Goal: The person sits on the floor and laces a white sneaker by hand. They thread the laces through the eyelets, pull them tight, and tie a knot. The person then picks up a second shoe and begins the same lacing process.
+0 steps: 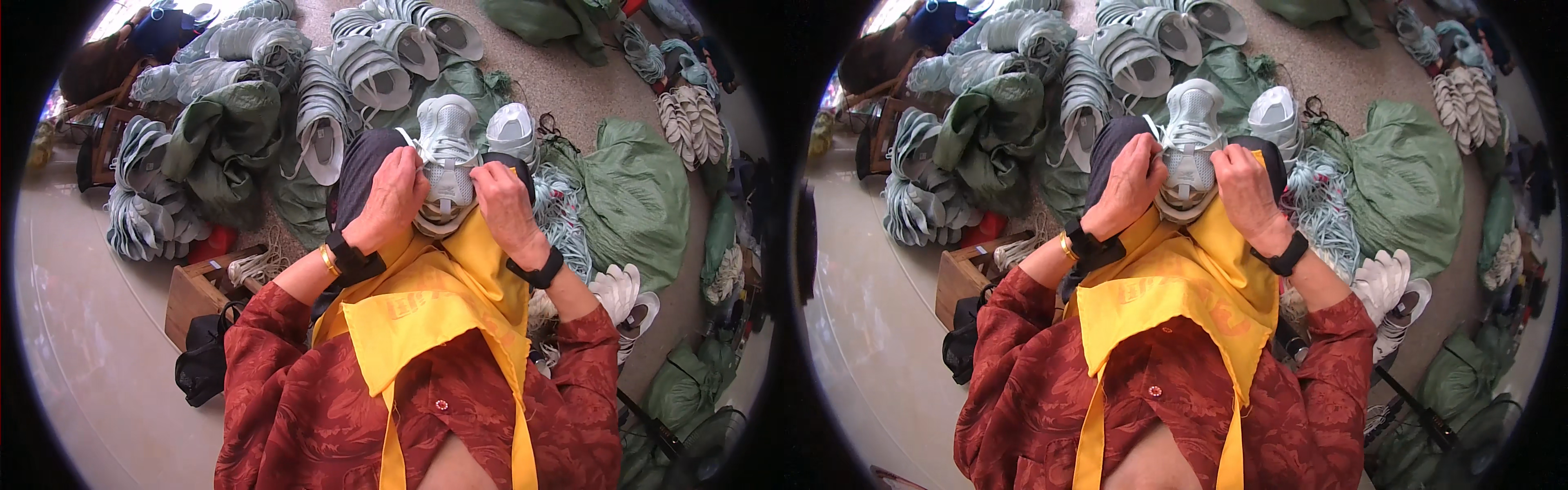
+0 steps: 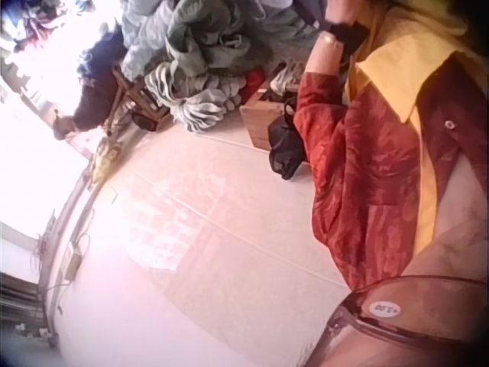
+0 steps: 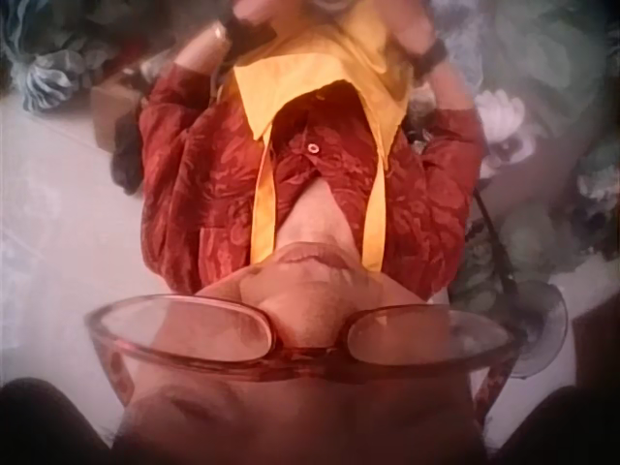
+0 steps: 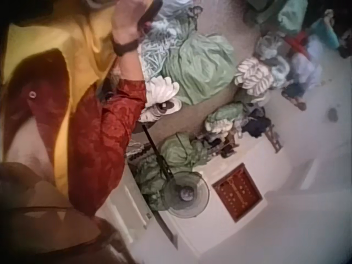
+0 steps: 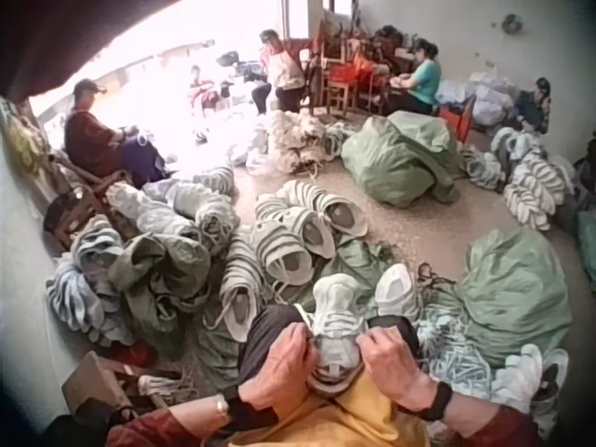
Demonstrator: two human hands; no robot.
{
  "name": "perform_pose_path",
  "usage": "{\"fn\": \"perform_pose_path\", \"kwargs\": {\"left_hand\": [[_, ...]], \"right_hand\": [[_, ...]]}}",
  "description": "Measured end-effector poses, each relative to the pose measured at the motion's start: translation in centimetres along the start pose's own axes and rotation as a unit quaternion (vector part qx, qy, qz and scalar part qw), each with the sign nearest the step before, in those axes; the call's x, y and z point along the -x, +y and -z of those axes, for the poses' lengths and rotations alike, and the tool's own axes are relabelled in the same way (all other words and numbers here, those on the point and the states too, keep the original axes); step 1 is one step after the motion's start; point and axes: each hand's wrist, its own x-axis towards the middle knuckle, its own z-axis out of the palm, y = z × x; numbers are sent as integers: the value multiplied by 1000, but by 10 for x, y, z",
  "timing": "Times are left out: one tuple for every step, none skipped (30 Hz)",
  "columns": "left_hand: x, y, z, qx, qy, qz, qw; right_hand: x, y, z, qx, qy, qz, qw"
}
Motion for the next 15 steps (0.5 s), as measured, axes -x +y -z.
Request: {"fn": "perform_pose_path", "kwargs": {"left_hand": [[-3, -3, -3, 7, 11, 1, 1000], [-6, -6, -5, 13, 23, 2, 1000], [-12, -8, -6, 19, 18, 6, 1000], [-18, -11, -6, 24, 14, 11, 1000], [-21, -11, -6, 29, 11, 15, 999], [-22, -12, -6, 28, 13, 12, 999], [-21, -12, -6, 27, 15, 9, 999], [-20, -12, -6, 26, 17, 6, 1000], [-19, -11, -5, 31, 15, 13, 999], [-19, -11, -4, 37, 12, 20, 999], [-18, -11, -4, 42, 10, 28, 999], [-19, -10, -3, 45, 8, 34, 998], [-20, -9, -3, 49, 6, 41, 998], [-20, -8, -3, 52, 4, 47, 998], [-21, -10, -1, 52, 8, 50, 997]], "right_hand": [[-3, 4, 0, 4, 3, 6, 1000], [-6, 8, -1, 8, 7, 12, 1000], [-11, 11, -1, 16, 9, 14, 1000], [-16, 14, 0, 24, 10, 17, 1000], [-20, 15, 1, 32, 12, 19, 999], [-22, 14, 2, 35, 24, 24, 999], [-23, 12, 2, 39, 35, 29, 998], [-25, 10, 2, 42, 47, 35, 997], [-26, 10, 2, 40, 49, 36, 997], [-27, 9, 2, 37, 51, 37, 997], [-28, 8, 3, 35, 53, 39, 997], [-30, 7, 4, 9, 50, 33, 998], [-33, 4, 5, -18, 47, 28, 998], [-37, 1, 8, -44, 44, 22, 998], [-42, -11, 13, -140, 17, -31, 989]]}}
